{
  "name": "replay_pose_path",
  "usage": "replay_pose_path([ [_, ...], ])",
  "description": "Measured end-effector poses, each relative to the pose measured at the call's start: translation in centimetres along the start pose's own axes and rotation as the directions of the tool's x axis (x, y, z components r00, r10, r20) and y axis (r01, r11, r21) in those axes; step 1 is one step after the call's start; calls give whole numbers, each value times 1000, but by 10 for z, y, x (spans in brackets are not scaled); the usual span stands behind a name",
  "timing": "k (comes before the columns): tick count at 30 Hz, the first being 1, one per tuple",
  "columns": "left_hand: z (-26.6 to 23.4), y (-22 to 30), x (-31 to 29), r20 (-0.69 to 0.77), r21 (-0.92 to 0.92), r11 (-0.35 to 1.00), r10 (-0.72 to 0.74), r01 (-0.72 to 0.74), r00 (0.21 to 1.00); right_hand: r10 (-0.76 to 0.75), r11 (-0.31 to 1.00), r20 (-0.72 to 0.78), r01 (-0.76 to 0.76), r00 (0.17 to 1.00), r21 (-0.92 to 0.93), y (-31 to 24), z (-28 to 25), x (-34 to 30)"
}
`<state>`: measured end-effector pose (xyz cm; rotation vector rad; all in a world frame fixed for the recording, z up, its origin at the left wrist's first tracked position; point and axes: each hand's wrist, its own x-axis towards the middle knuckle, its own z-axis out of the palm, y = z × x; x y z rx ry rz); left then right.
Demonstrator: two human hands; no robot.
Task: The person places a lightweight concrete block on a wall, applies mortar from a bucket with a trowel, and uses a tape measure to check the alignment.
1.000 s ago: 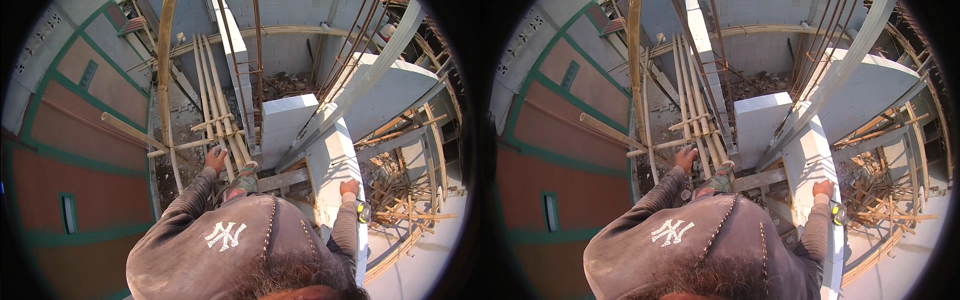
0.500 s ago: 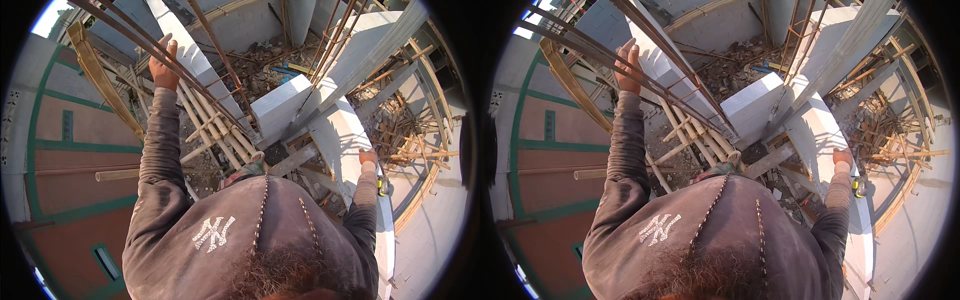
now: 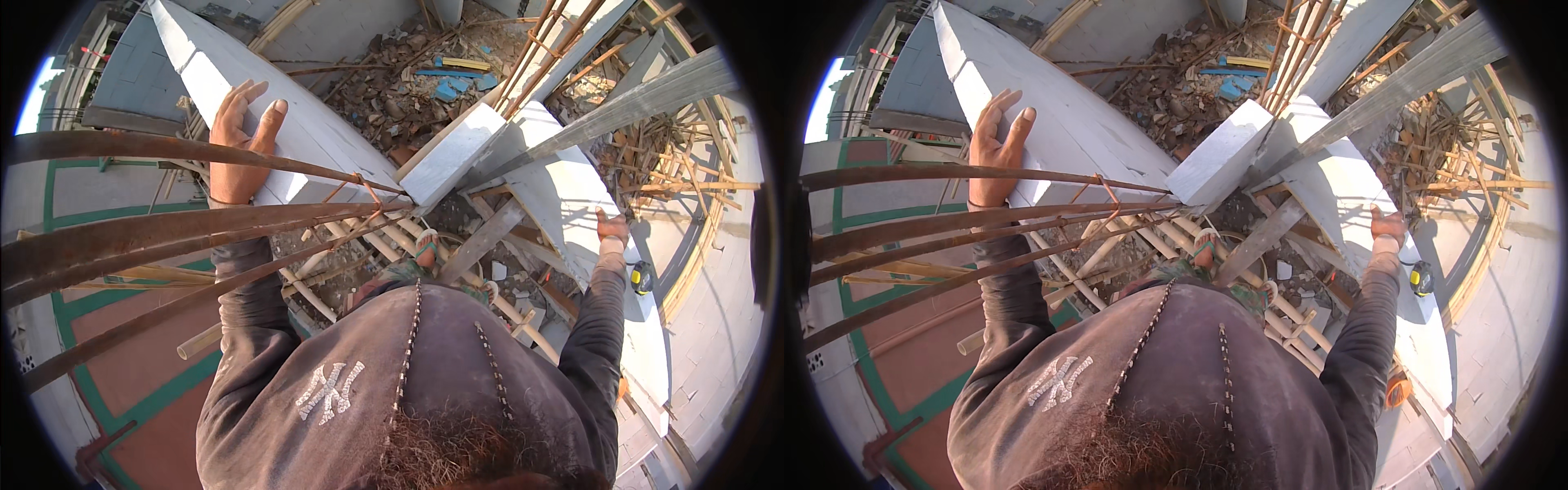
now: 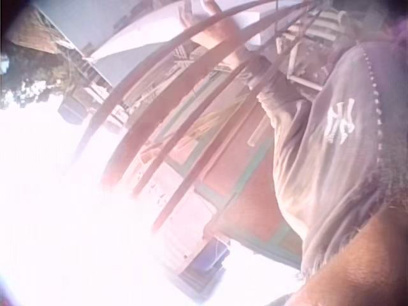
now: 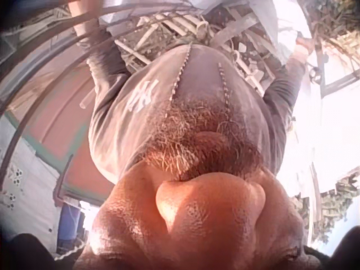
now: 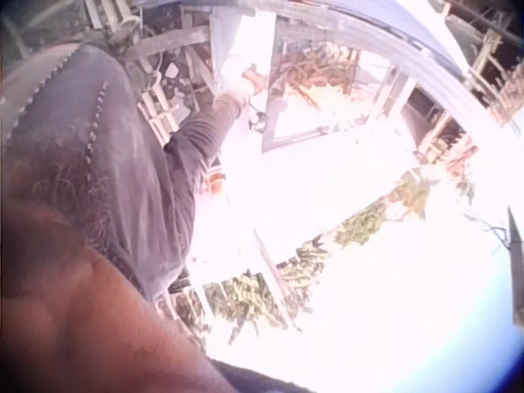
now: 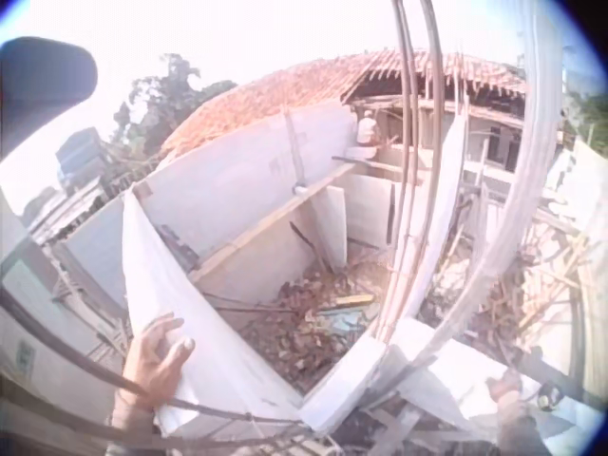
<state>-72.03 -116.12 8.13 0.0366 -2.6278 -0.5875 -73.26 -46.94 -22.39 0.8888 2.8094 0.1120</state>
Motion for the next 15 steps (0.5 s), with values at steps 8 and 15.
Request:
replay_pose_path([
  [8, -3, 1, -3, 30, 103, 995, -11, 8, 999, -49, 996, 1, 49, 999, 72, 1, 4, 14],
  [15, 3, 1, -1, 31, 83, 996, 13, -15, 999, -25, 999, 26, 23, 999, 49, 7, 3, 13],
])
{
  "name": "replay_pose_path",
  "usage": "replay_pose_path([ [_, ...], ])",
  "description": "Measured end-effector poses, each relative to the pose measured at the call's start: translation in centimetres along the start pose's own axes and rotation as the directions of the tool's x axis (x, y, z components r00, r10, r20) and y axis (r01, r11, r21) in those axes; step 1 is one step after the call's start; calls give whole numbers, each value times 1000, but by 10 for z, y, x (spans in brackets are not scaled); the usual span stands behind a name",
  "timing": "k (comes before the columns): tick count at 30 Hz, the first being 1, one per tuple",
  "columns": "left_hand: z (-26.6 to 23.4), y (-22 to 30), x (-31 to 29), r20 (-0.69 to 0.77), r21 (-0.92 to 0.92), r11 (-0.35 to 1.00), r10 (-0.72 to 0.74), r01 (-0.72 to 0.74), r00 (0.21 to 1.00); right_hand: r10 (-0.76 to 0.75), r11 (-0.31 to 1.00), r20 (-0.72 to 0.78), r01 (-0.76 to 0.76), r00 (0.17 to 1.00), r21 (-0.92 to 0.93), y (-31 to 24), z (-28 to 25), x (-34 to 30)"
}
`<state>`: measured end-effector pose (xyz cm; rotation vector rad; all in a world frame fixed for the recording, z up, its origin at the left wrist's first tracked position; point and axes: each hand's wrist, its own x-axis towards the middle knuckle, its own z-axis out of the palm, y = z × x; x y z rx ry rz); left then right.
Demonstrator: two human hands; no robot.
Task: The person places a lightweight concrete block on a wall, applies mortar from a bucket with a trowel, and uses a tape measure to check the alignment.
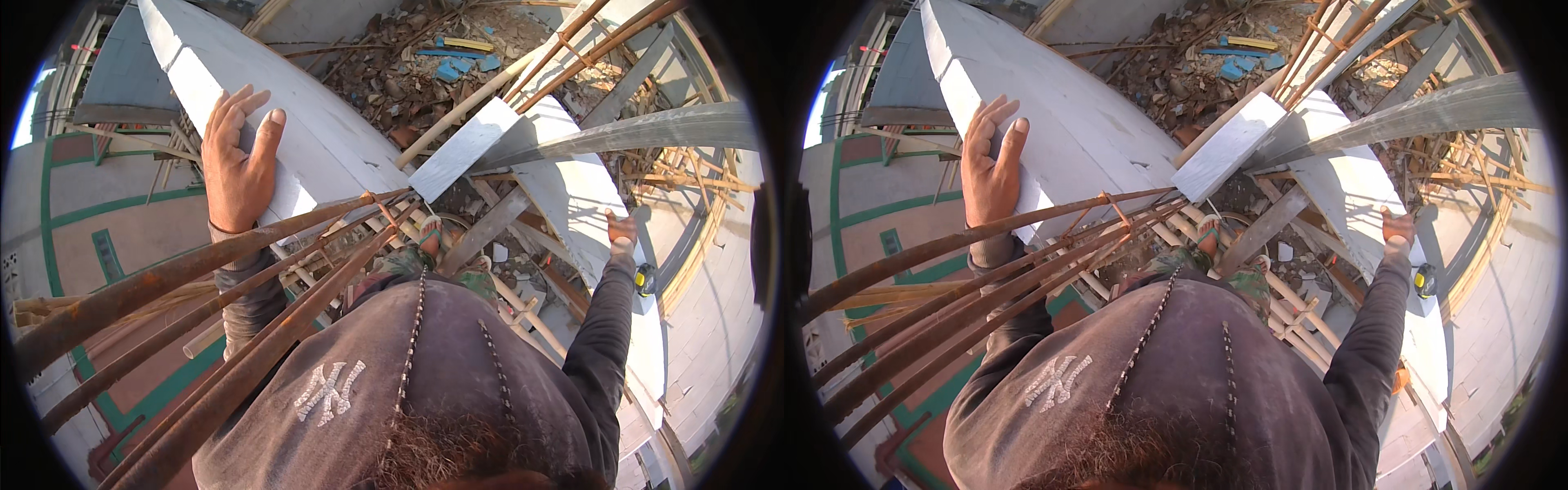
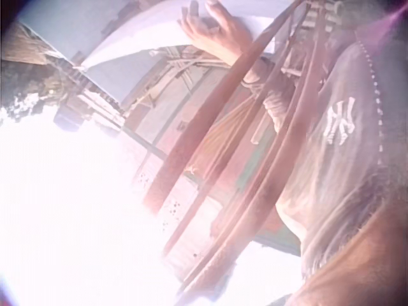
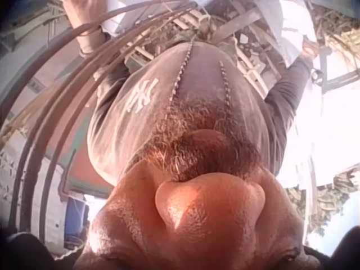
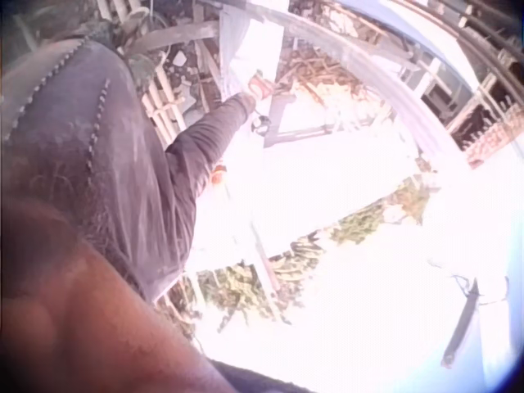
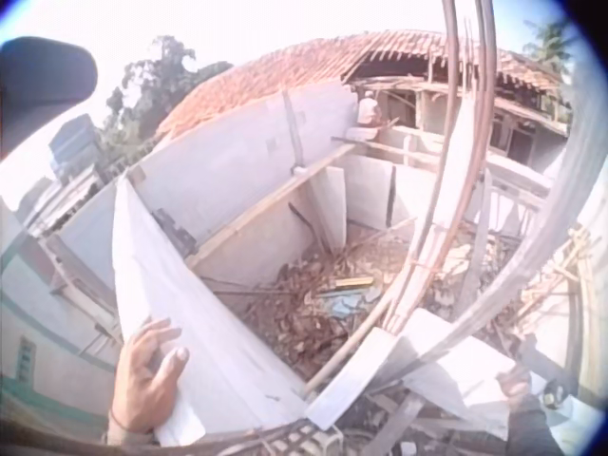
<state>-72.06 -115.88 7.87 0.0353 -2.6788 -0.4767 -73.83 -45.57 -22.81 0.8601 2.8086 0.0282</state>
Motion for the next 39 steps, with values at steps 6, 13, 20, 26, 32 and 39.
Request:
replay_pose_path([
  [6, -4, 0, -3, 20, -8, 999, -51, 51, 999, -44, 998, 82, 46, 996, -29, -9, -9, 2],
  [13, -3, -1, -3, -14, 7, 999, -43, 43, 999, -49, 993, 53, 55, 997, -108, 7, 14, 18],
  [20, -2, -15, -7, -28, 78, 996, -43, 45, 999, -44, 982, 209, 82, 977, -173, -31, -25, -8],
  [26, -11, 2, -8, -89, 78, 996, -23, 30, 996, -89, 938, 195, 148, 977, -313, -34, -14, -11],
  [32, -19, 5, -17, -120, 26, 998, -55, 59, 991, -253, 851, 269, 346, 929, -395, -41, -16, -17],
  [39, -14, 7, -11, -50, 9, 998, -54, 54, 997, -328, 750, 350, 467, 878, -469, -22, -25, -26],
])
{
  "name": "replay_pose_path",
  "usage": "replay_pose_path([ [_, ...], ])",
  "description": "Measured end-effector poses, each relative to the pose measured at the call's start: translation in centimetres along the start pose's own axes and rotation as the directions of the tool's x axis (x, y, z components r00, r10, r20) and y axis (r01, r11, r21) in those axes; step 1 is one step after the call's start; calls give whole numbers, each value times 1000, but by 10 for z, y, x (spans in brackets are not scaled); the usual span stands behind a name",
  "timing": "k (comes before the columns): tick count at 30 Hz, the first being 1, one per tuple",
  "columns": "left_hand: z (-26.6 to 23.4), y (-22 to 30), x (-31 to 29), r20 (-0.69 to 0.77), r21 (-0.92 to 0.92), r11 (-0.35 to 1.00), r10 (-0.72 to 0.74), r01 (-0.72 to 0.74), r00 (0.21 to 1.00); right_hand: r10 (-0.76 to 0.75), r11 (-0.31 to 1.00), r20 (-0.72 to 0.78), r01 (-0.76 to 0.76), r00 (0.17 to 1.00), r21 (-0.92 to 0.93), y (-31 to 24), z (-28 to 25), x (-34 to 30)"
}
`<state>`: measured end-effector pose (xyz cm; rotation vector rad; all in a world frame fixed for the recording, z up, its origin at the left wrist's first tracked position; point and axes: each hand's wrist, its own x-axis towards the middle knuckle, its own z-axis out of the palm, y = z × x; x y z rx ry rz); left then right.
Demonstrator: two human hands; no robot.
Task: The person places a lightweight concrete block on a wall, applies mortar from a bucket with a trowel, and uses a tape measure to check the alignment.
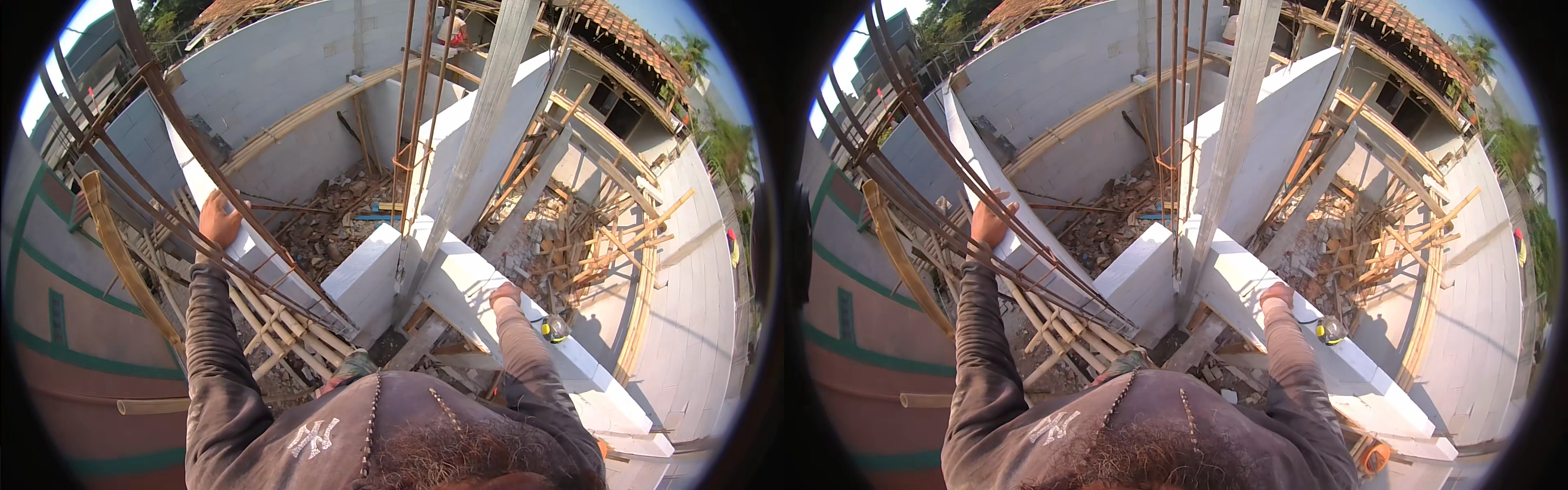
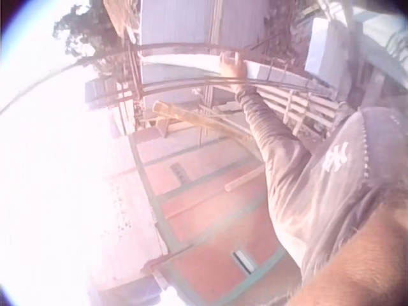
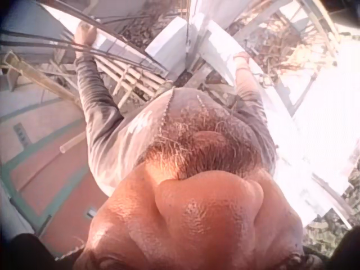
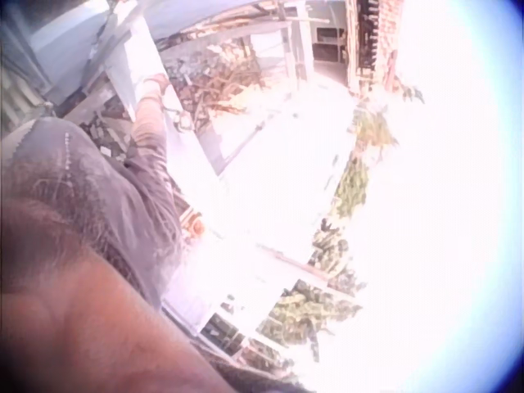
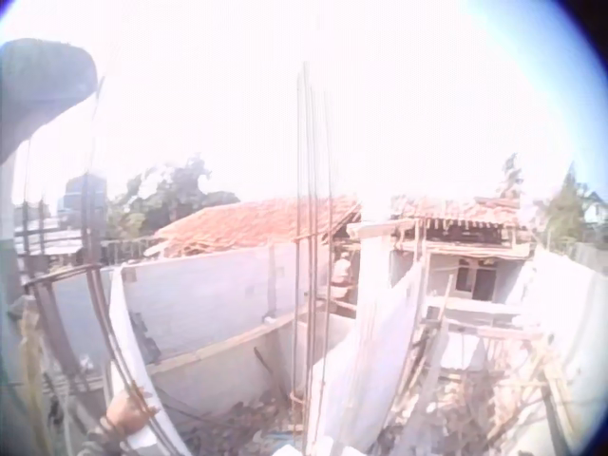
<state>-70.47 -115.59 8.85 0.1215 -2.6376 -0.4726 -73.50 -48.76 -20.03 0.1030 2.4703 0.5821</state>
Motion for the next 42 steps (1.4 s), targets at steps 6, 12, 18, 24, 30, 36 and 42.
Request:
replay_pose_path([
  [6, 1, 0, 0, -80, -5, 999, 35, -36, 996, 245, 880, -39, -205, 969, 429, -1, 56, 61],
  [12, 10, 9, 4, -28, 37, 997, 65, -64, 997, 445, 671, 9, -340, 895, 658, 6, 53, 45],
  [18, 18, -4, 5, -18, 19, 974, 224, -224, 974, 565, 488, 165, -488, 809, 723, 1, 0, -5],
  [24, 7, -14, 0, -55, 56, 964, 263, -260, 963, 404, 633, 203, -432, 892, 642, -5, -46, -18],
  [30, 19, 2, 10, -58, 32, 971, 240, -238, 969, 293, 931, 89, -306, 952, 199, 13, 17, 19],
  [36, 6, -7, 0, -82, 47, 993, 116, -113, 990, 213, 961, 87, -225, 973, 163, 7, 5, 25],
  [42, 0, -1, -5, -81, 24, 999, 50, -48, 995, 175, 971, 75, -185, 982, 154, 1, -11, 16],
])
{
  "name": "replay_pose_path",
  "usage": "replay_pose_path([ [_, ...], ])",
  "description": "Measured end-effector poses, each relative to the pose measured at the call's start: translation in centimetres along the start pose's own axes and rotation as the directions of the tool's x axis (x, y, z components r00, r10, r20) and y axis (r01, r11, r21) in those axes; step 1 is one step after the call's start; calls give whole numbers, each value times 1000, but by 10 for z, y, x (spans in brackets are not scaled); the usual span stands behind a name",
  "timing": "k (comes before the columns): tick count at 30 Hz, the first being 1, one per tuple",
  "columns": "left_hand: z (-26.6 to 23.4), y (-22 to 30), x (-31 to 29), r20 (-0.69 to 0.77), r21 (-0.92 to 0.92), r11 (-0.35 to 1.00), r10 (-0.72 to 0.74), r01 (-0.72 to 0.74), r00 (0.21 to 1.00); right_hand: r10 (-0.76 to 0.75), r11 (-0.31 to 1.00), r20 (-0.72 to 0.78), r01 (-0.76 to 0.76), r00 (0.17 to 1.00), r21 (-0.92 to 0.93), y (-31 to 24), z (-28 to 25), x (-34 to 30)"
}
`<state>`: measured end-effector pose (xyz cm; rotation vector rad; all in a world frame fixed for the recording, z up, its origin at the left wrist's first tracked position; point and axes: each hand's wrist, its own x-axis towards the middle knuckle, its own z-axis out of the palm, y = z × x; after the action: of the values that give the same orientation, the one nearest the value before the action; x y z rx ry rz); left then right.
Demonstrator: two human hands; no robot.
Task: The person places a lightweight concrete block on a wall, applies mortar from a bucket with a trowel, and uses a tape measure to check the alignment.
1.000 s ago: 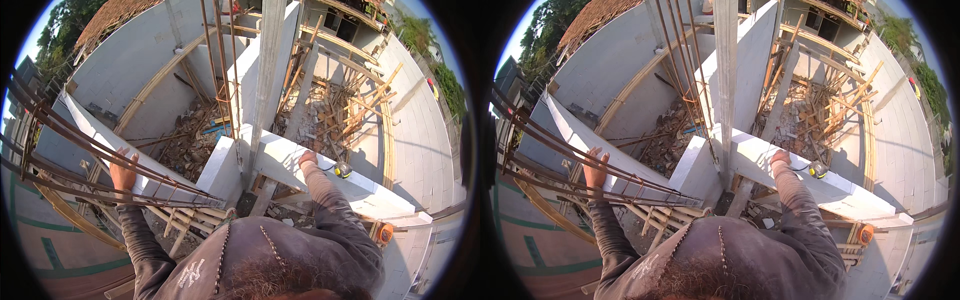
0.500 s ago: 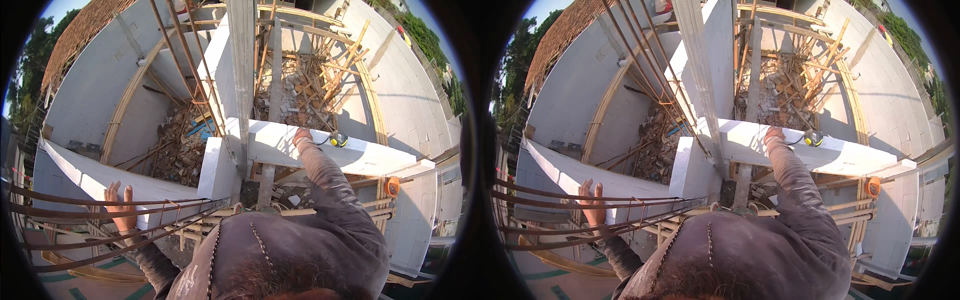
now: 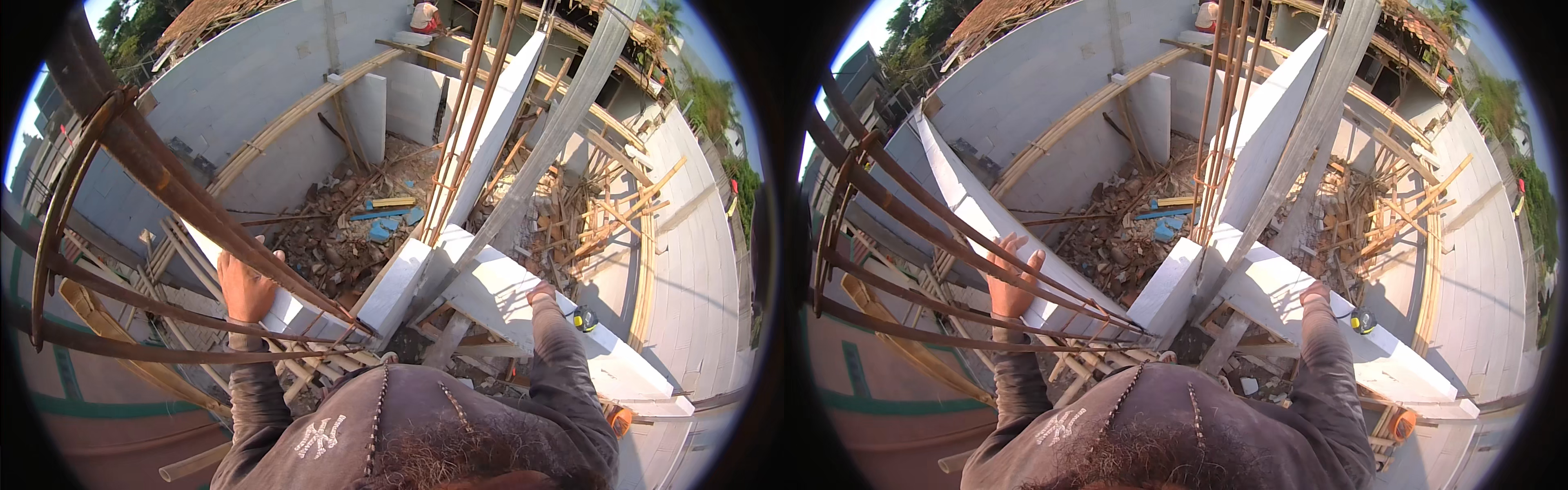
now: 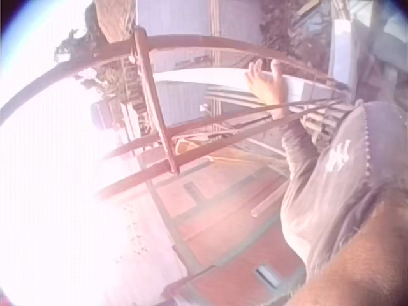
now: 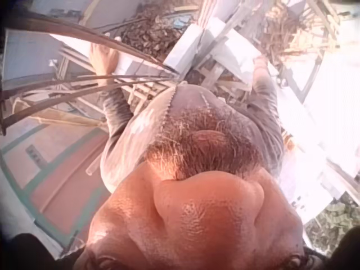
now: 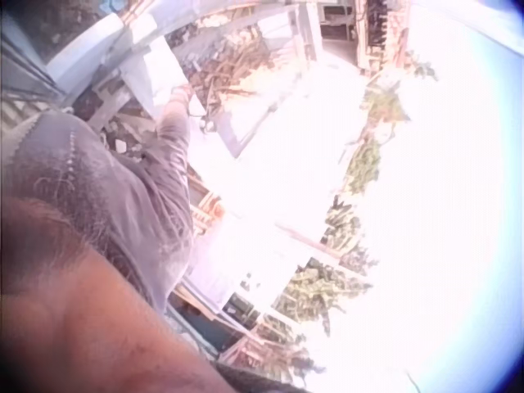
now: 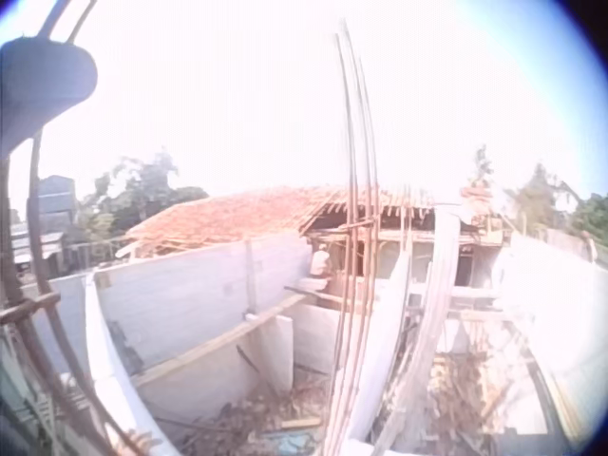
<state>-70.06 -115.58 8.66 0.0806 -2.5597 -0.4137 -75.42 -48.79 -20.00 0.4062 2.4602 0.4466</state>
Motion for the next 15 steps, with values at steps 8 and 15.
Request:
replay_pose_path([
  [8, 3, -2, 4, -12, 10, 999, 52, -52, 999, 78, 996, 2, -78, 997, 48, 6, 0, -4],
  [15, 3, 0, 2, -31, 28, 997, 70, -69, 997, 65, 998, -16, -65, 998, -6, -1, -4, -6],
])
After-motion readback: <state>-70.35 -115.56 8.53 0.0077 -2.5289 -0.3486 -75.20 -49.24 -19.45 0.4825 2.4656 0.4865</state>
